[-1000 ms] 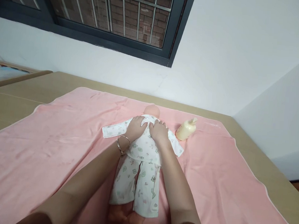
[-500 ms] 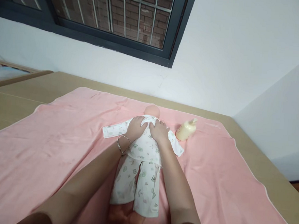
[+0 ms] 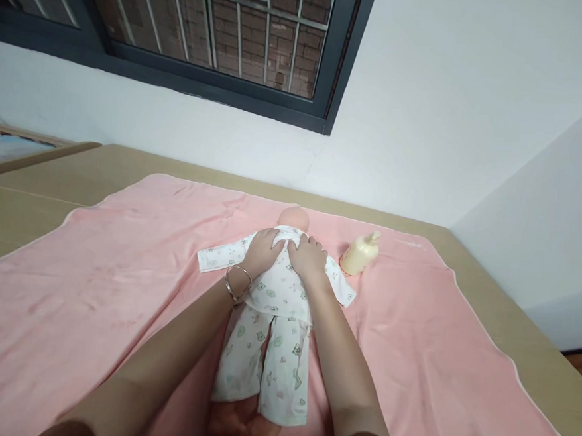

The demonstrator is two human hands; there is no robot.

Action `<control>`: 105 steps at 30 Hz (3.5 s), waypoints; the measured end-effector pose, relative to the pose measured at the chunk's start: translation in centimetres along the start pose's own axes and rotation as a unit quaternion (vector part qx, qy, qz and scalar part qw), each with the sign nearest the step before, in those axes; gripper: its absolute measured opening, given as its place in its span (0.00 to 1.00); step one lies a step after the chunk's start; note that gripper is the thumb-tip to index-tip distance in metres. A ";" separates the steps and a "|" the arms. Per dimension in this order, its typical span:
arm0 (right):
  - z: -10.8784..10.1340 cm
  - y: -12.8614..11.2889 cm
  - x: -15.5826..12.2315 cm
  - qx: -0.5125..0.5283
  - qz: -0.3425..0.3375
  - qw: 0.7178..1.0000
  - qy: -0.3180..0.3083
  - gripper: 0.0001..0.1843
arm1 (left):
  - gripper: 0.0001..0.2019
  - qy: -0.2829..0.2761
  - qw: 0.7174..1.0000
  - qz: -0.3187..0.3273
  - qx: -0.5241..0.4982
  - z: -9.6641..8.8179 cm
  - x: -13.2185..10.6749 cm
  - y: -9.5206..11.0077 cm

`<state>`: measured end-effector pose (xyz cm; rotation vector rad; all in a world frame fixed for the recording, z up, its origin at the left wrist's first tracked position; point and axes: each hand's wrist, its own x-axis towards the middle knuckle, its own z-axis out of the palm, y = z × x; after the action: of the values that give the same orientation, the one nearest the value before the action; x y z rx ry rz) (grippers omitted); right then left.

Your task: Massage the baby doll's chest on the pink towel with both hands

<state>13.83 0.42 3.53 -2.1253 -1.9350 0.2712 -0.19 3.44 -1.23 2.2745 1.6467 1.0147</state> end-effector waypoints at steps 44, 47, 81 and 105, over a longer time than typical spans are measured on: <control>1.7 -0.6 0.1 0.035 -0.126 0.989 0.075 0.27 | 0.19 0.065 0.989 0.038 -0.125 0.6 -0.4 -0.7; 1.1 -0.4 0.1 0.034 -0.144 0.987 0.063 0.26 | 0.18 0.057 0.989 0.032 -0.132 0.5 -0.3 -0.7; -10.3 12.6 -0.3 0.197 0.140 0.926 0.289 0.22 | 0.27 -0.254 0.422 -0.401 -0.772 -0.4 1.4 18.8; -7.5 -5.8 -11.7 0.087 -0.432 0.888 0.131 0.41 | 0.28 -0.070 0.732 -0.195 -0.649 -13.0 -3.7 10.0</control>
<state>9.50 -11.21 12.04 -0.9608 -2.3348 -0.0250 -0.79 -7.04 11.97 0.9566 0.7383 1.2156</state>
